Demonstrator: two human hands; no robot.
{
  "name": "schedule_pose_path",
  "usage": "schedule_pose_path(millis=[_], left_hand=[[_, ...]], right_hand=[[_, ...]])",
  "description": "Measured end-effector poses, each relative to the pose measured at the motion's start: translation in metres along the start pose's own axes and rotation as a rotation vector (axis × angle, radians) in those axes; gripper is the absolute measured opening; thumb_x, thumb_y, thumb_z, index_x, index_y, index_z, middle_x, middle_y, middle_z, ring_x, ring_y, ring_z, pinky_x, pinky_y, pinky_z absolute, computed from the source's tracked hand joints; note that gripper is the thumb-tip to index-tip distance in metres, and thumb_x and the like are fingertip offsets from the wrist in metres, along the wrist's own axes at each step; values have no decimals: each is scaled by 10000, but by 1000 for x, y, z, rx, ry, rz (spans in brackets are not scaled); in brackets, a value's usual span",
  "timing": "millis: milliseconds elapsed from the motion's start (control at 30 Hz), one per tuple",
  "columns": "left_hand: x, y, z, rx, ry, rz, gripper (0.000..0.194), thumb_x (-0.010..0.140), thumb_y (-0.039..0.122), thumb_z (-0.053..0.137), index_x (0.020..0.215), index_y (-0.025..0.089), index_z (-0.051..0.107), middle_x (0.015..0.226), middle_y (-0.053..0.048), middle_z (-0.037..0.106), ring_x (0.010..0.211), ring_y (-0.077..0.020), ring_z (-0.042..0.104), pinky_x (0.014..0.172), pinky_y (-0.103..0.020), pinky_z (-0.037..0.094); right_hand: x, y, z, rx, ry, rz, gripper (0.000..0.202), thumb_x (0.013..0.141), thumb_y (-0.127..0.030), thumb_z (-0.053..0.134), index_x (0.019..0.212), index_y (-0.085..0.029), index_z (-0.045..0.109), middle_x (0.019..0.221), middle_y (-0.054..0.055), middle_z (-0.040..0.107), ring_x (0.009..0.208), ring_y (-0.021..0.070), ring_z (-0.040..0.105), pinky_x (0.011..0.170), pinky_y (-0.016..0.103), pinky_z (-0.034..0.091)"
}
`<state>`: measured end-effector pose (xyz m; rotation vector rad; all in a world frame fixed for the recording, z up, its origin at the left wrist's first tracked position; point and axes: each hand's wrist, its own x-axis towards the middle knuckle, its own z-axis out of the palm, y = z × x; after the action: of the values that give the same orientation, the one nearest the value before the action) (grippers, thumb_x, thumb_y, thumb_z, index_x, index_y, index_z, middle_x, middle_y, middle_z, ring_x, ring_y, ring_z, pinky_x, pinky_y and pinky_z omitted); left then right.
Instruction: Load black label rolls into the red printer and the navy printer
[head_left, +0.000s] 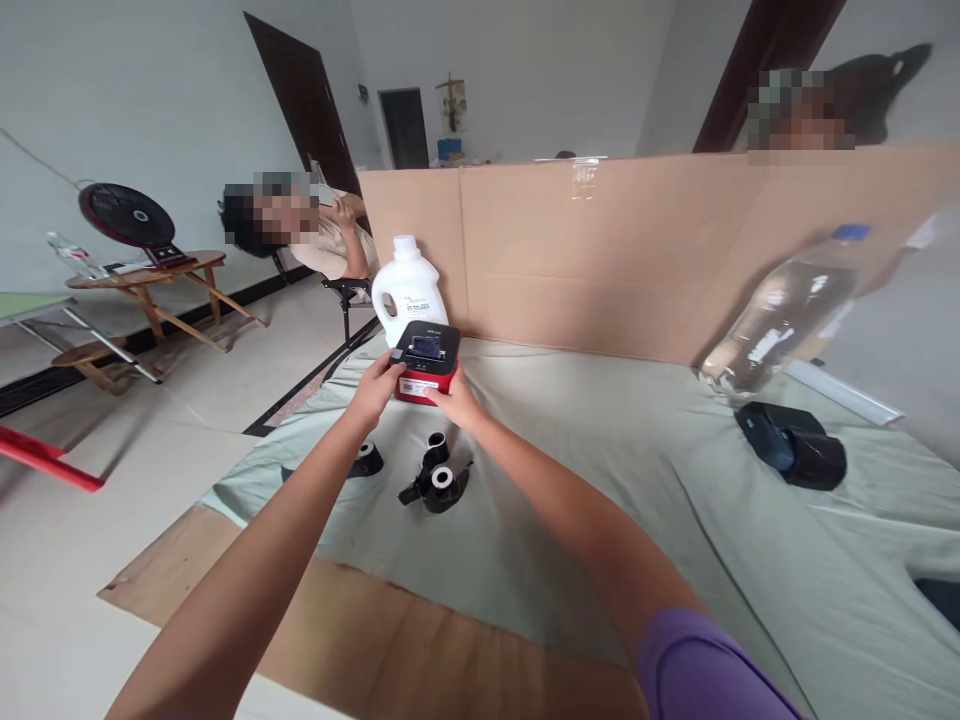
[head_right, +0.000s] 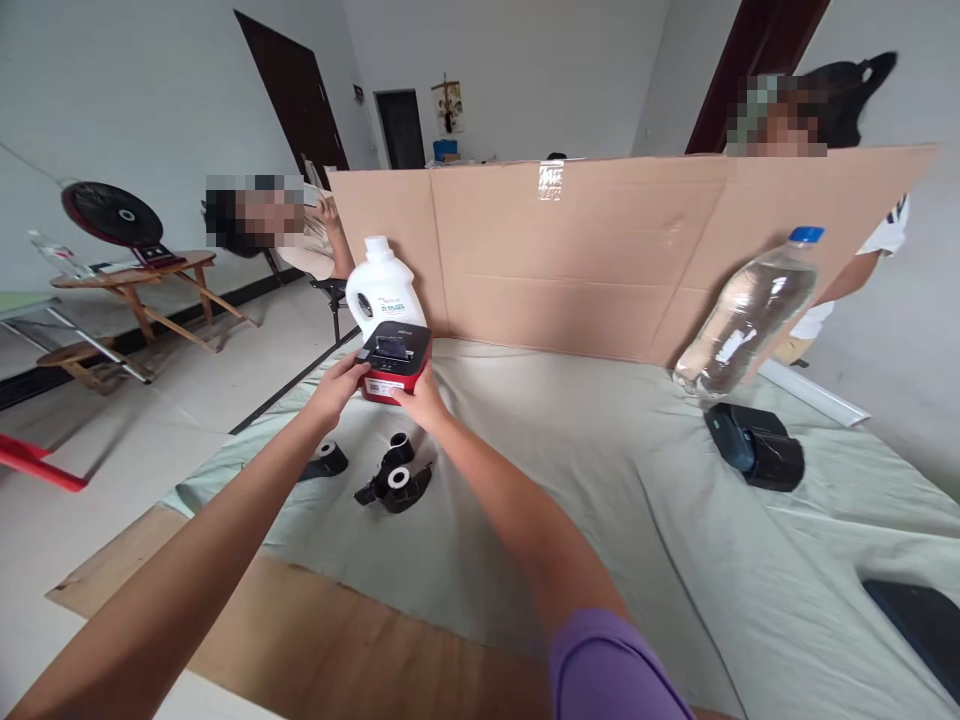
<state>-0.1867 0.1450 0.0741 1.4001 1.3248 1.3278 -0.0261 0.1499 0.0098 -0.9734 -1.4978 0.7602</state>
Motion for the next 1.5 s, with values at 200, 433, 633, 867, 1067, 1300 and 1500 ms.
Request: schedule_pose_path(millis=[200, 433, 633, 867, 1067, 1300, 1500], left_hand=[[-111, 42, 102, -42, -240, 299, 544, 926, 418, 576, 1434, 224, 564, 1453, -23, 601, 1412, -254, 488, 1220, -394, 339], [-206, 22, 195, -209, -377, 263, 581, 983, 477, 519, 1504, 221, 486, 1551, -47, 498, 1481, -229, 401, 1239, -354, 323], [-221, 6, 198, -156, -367, 232, 591, 1005, 505, 476, 1533, 241, 442, 1582, -39, 457, 1487, -219, 390, 1242, -341, 317], [-221, 1, 191, -139, -367, 208, 595, 1011, 489, 484, 1547, 239, 422, 1576, -44, 464, 1471, -215, 416, 1239, -340, 322], [-219, 0, 188, -147, -370, 214, 586, 984, 489, 531, 1514, 245, 463, 1520, -59, 533, 1399, -244, 509, 1200, -375, 390], [-209, -3, 184, -170, -375, 273, 381, 955, 461, 580, 1265, 240, 590, 1465, -93, 569, 1362, -252, 536, 1140, -401, 442], [-197, -6, 186, -180, -409, 242, 270, 958, 452, 554, 1110, 230, 589, 1245, -85, 686, 1222, -242, 626, 1089, -416, 473]], right_hand=[[-96, -70, -143, -148, 201, -55, 855, 766, -374, 789, 1500, -240, 371, 1451, 120, 569, 1268, 306, 583, 1102, 480, 463], [-211, -93, -234, -505, 316, 47, 807, 785, -460, 771, 1467, -211, 419, 1406, 157, 578, 1299, 357, 546, 1103, 539, 439], [-230, -77, -230, -535, 323, 74, 805, 803, -474, 754, 1472, -197, 403, 1391, 168, 568, 1283, 349, 547, 1096, 540, 437], [-230, -76, -225, -611, 313, 81, 841, 795, -442, 746, 1499, -170, 375, 1391, 194, 553, 1300, 370, 520, 1105, 565, 417], [-231, -77, -223, -654, 324, 66, 914, 811, -455, 732, 1551, -172, 274, 1451, 206, 490, 1359, 371, 471, 1127, 562, 402], [-232, -78, -230, -638, 328, 0, 736, 875, -466, 659, 1500, -217, 361, 1423, 174, 509, 1324, 331, 499, 1097, 546, 440], [-227, -84, -239, -575, 270, 14, 614, 981, -472, 477, 1539, -261, 334, 1581, 126, 404, 1373, 295, 462, 1109, 519, 425]])
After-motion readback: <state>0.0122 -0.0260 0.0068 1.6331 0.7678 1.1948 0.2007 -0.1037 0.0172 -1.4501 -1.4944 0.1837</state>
